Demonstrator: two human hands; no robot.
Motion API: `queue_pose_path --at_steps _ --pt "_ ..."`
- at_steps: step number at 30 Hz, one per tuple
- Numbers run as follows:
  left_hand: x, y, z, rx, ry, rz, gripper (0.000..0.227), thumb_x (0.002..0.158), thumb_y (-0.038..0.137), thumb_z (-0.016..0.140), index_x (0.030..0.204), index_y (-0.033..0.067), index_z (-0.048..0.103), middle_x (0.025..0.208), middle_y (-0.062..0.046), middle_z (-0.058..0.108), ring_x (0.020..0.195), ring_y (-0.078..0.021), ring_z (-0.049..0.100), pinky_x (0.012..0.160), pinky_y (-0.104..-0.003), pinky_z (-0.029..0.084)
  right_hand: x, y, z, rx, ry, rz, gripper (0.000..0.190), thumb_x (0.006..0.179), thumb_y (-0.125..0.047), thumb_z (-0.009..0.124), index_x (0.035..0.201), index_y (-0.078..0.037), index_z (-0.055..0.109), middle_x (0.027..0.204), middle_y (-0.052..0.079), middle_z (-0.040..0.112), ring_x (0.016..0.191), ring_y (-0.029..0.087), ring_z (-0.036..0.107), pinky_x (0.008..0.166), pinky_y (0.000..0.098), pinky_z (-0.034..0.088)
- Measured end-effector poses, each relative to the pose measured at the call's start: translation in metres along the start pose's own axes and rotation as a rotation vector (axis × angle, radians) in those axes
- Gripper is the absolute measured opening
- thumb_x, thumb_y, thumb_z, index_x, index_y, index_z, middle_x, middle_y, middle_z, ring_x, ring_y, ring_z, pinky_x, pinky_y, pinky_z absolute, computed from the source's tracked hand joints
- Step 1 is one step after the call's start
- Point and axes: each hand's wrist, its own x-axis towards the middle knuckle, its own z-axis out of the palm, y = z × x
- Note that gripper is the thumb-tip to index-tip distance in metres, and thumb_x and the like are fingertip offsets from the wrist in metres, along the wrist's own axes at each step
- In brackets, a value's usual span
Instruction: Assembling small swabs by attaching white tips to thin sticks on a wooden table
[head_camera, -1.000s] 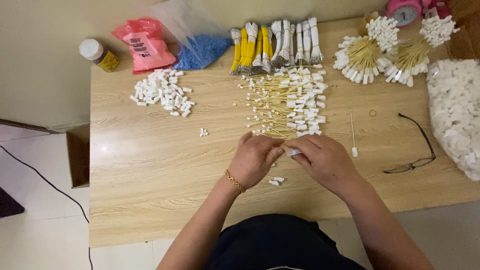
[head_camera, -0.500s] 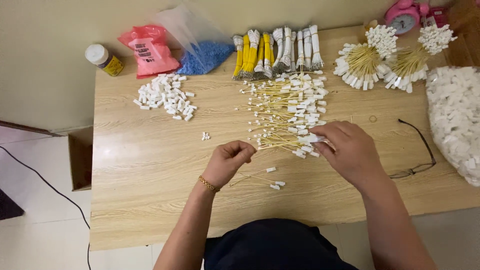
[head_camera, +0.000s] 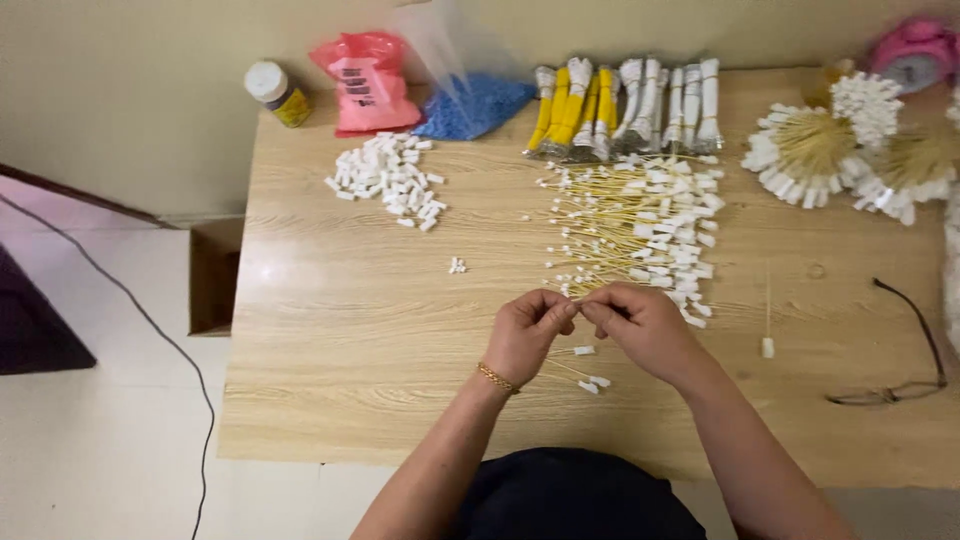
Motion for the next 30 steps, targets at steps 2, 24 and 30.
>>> queue_pose_path --at_steps 2,24,30 --pt "0.003 -0.013 -0.002 0.000 0.008 -0.011 0.014 0.092 0.018 0.070 0.094 0.0047 0.069 0.071 -0.007 0.067 0.069 -0.0127 0.064 0.071 -0.026 0.052 -0.001 0.004 0.011 0.111 0.040 0.114 0.010 0.086 -0.011 0.068 0.081 -0.003 0.072 0.053 0.009 0.059 0.051 0.015 0.056 0.050 0.0280 0.047" --pt "0.092 -0.100 -0.165 1.125 0.559 -0.210 0.017 0.084 0.041 0.067 0.096 0.0306 0.072 0.092 0.003 0.060 0.090 -0.0225 0.067 0.080 -0.036 0.057 -0.006 0.035 0.013 0.301 0.256 0.299 0.007 0.081 -0.001 0.068 0.087 0.003 0.067 0.056 0.010 0.052 0.043 0.013 0.047 0.041 0.0234 0.040" --pt "0.074 -0.074 -0.150 0.992 0.550 -0.024 0.014 0.087 0.029 0.068 0.097 0.0199 0.070 0.085 -0.004 0.070 0.082 -0.0238 0.071 0.073 -0.041 0.057 -0.007 0.018 0.003 0.181 0.243 0.172 0.009 0.081 -0.003 0.072 0.088 0.002 0.071 0.065 0.009 0.057 0.061 0.013 0.049 0.053 0.0257 0.043"
